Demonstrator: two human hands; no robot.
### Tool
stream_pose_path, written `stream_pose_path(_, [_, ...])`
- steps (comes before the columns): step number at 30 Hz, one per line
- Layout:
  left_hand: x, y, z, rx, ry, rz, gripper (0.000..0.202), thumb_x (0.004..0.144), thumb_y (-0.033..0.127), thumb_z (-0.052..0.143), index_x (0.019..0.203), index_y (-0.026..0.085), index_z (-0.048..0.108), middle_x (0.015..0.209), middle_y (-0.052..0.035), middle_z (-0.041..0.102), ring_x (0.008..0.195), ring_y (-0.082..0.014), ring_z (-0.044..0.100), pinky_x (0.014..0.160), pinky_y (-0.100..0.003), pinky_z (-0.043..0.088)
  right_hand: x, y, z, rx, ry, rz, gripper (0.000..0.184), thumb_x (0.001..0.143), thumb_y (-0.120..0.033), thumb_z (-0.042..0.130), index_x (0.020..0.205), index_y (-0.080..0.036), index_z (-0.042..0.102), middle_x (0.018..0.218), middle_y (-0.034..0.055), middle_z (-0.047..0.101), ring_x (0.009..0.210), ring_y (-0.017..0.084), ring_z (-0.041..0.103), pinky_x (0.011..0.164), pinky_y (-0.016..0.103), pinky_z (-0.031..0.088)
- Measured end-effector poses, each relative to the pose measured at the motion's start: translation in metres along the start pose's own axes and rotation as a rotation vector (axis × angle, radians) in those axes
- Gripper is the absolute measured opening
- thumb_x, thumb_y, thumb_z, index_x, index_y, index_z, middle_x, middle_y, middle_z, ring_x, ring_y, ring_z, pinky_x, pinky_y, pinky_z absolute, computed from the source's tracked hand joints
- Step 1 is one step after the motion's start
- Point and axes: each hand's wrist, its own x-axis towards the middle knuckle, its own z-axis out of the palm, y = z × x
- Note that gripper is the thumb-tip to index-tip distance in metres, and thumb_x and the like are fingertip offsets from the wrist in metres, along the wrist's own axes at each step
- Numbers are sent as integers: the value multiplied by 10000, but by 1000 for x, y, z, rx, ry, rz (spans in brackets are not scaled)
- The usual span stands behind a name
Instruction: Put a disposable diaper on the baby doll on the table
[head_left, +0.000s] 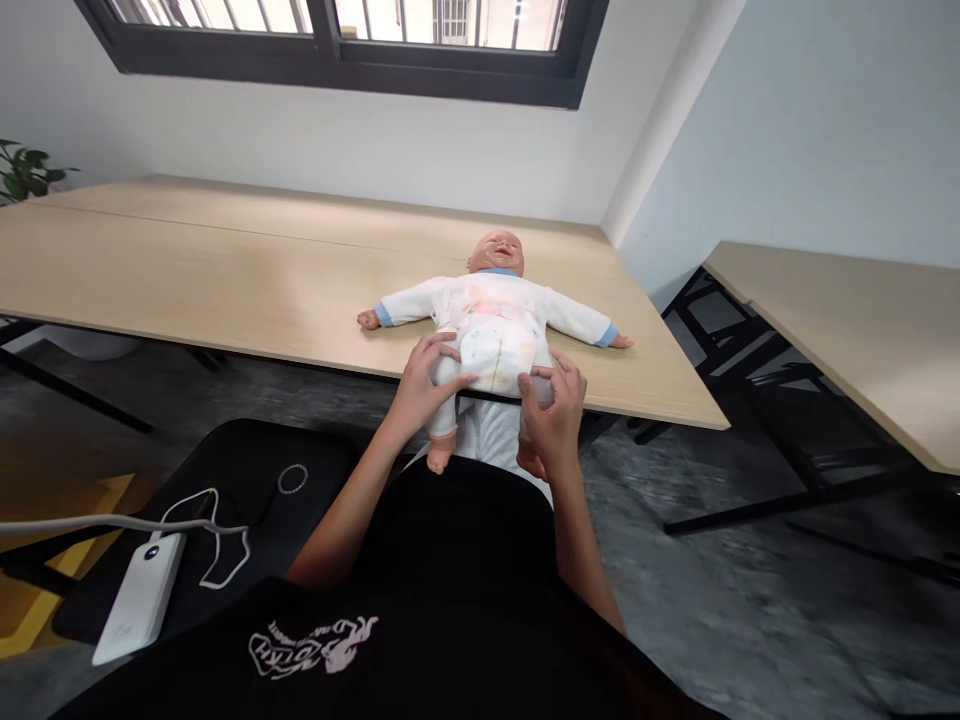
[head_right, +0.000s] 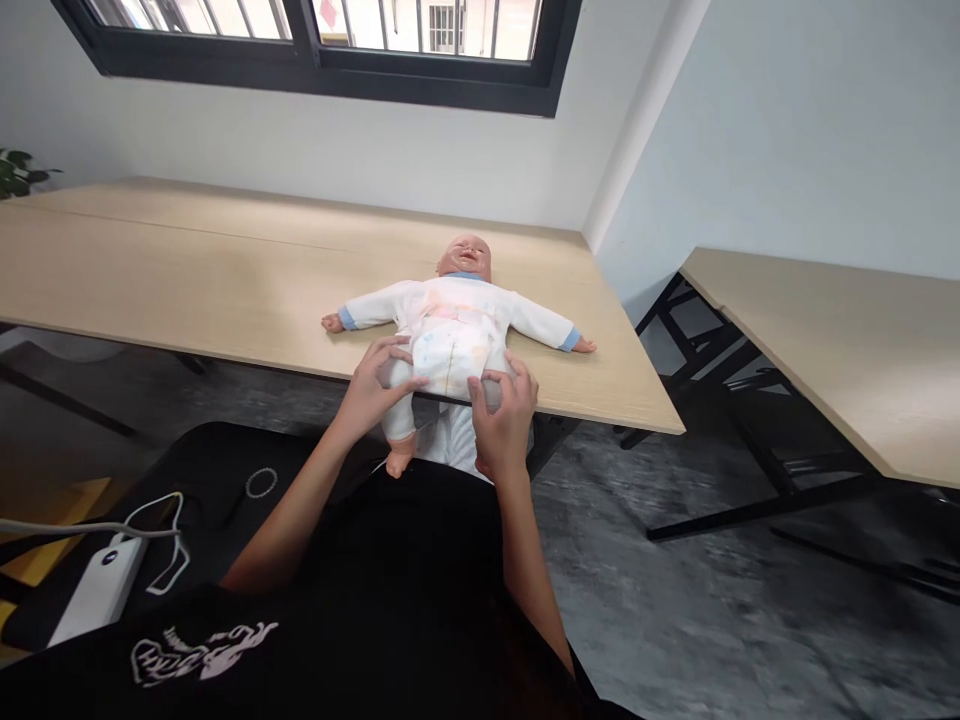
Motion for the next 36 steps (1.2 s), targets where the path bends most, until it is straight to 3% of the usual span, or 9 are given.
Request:
stream_pose_path(5, [10, 1, 7, -55, 60, -47, 171, 956, 360, 678, 876, 214, 641, 1281, -100, 663, 1304, -281, 596, 1209, -474, 416, 8, -5, 5, -6, 34, -1, 331, 1036, -500, 532, 924, -203, 630, 1339, 157, 638, 1305, 296, 562, 1166, 529, 435])
stream_pose_path(14, [11, -5, 6, -245, 100, -114, 248, 919, 450, 707, 883, 207, 672, 1243, -97, 667, 1310, -270, 599, 1174, -442, 463, 11, 0, 2, 119, 23, 85, 371, 987, -553, 588, 910, -196, 657, 1295, 149, 653, 1297, 286, 580, 1186, 524, 434])
stream_pose_path(17, [21, -12, -2, -308, 226, -253, 294, 930, 486, 688, 976, 198, 645, 1286, -116, 653, 1300, -259, 610, 1086, -407, 541, 23, 16, 0, 281, 13, 261, 494, 935, -631, 622, 1130, -178, 661, 1347, 176, 635, 1309, 297, 599, 1160, 534, 475])
stream_pose_path(20, [40, -22, -6, -540, 303, -481, 257, 951, 428, 677, 1033, 189, 631, 1225, -109, 694, 1219, -233, 667, 1068, -391, 562, 46, 36, -1, 459, -26, 517, 624, 924, -675, 598, 1275, -159, 591, 1415, 207, 613, 1341, 312, 608, 1159, 529, 503])
stream_pose_path(23, [58, -29, -4, -820, 237, -664, 153, 956, 325, 669, 975, 173, 663, 1128, -91, 739, 1183, -216, 694, 1104, -357, 545, 68, 45, 2, 599, -110, 724, 592, 987, -646, 511, 1308, -152, 572, 1507, 209, 556, 1401, 294, 584, 1198, 464, 497])
stream_pose_path(25, [66, -32, 1, -924, 221, -726, 129, 945, 288, 680, 961, 159, 685, 1077, -86, 755, 1193, -212, 691, 1137, -332, 515, 75, 44, 6, 680, -108, 774, 564, 998, -620, 518, 1320, -162, 579, 1523, 179, 554, 1440, 268, 554, 1233, 416, 470])
stream_pose_path(28, [74, -35, 9, -1045, 197, -749, 166, 941, 280, 687, 1021, 136, 702, 1072, -92, 770, 1229, -224, 679, 1169, -327, 481, 76, 34, 12, 816, -73, 737, 466, 989, -568, 590, 1271, -198, 624, 1440, 101, 642, 1462, 223, 530, 1265, 381, 438])
stream_pose_path(32, [83, -34, 15, -1180, 50, -735, 282, 1015, 284, 572, 1193, 99, 688, 1126, -114, 784, 1254, -262, 670, 1214, -418, 444, 76, 24, 18, 951, -123, 725, 400, 1007, -571, 613, 1211, -228, 643, 1333, 30, 710, 1372, 172, 596, 1256, 373, 452])
stream_pose_path(36, [90, -29, 18, -1111, -59, -739, 380, 1066, 361, 485, 1210, 64, 675, 1112, -123, 795, 1242, -291, 678, 1228, -460, 432, 81, 24, 23, 1005, -171, 722, 459, 1007, -631, 594, 1207, -218, 621, 1254, -2, 743, 1304, 141, 619, 1247, 385, 443])
